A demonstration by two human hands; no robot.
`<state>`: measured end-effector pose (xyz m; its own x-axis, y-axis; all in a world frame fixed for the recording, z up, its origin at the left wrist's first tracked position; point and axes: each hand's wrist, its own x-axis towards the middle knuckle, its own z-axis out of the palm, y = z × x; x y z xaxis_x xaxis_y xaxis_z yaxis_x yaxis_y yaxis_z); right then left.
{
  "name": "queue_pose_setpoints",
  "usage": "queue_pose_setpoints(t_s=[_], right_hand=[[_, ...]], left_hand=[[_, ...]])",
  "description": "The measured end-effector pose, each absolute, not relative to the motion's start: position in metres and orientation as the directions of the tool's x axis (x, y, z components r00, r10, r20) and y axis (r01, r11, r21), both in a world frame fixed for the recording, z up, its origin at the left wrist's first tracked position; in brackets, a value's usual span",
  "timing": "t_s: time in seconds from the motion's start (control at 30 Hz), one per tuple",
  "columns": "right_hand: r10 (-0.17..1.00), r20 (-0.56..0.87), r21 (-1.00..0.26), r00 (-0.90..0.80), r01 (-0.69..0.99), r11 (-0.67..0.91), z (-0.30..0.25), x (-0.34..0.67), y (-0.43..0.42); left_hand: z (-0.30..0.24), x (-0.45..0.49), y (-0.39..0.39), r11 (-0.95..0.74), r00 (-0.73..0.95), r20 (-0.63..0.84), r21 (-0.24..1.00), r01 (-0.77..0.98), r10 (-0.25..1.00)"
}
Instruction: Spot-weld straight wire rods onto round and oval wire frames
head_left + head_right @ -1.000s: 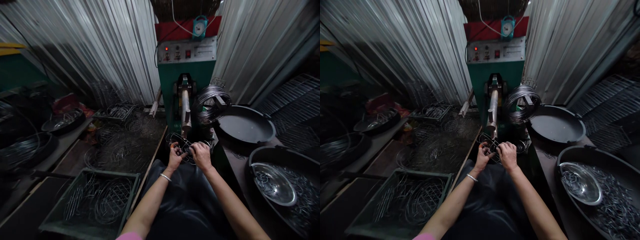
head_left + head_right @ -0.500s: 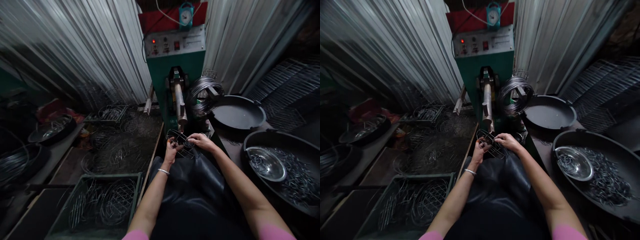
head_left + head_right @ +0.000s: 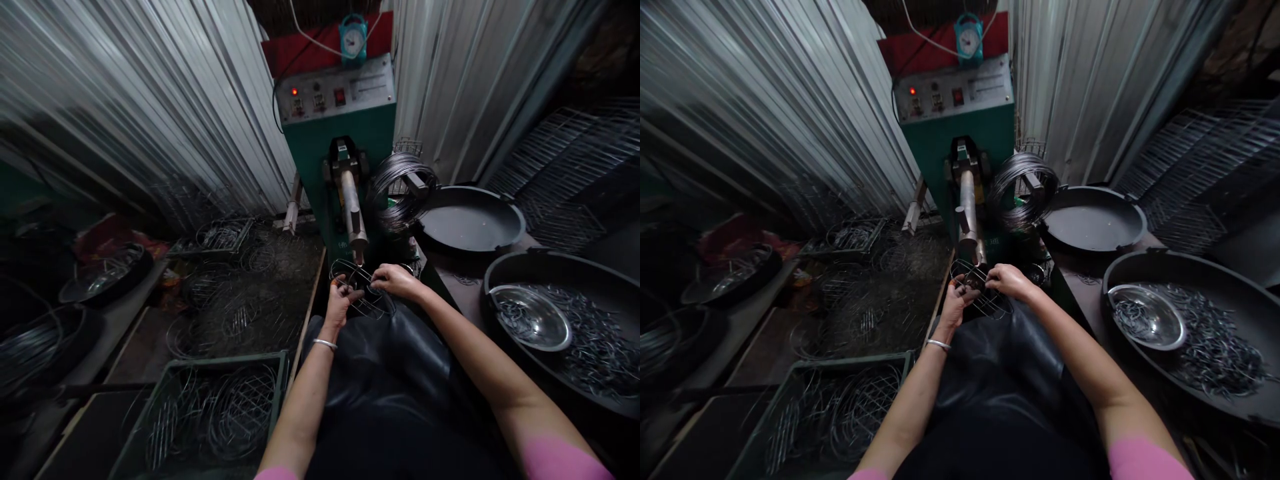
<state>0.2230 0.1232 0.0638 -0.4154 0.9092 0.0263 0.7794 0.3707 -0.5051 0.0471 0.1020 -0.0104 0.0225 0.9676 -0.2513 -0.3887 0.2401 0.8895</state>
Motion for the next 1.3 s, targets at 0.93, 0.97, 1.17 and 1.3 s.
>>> queue_pose_setpoints(t_s=[0.93,0.97,1.17,1.3], right_hand=[[0.904,0.293,-0.534,-0.310,0.731,0.424,0.032,0.223,0.110],[0.905,0.318,-0.540,-0.282,0.731,0.417,0.029,0.224,0.110],[0.922,0.318,-0.608,-0.220,0.700,0.376,0.017,0.230,0.112],[0.928,0.309,-0.601,-0.208,0.713,0.360,0.019,0.230,0.115]], left_hand=[[-0.032,0.052,0.118,0.089,0.036,-0.082,0.868,-0.488,0.996],[-0.034,0.053,0.119,0.076,0.039,-0.066,0.869,-0.488,0.997],[-0.034,0.060,0.123,0.073,0.024,-0.070,0.890,-0.451,0.997],[-0.030,0.062,0.123,0.092,-0.005,-0.106,0.887,-0.452,0.994]])
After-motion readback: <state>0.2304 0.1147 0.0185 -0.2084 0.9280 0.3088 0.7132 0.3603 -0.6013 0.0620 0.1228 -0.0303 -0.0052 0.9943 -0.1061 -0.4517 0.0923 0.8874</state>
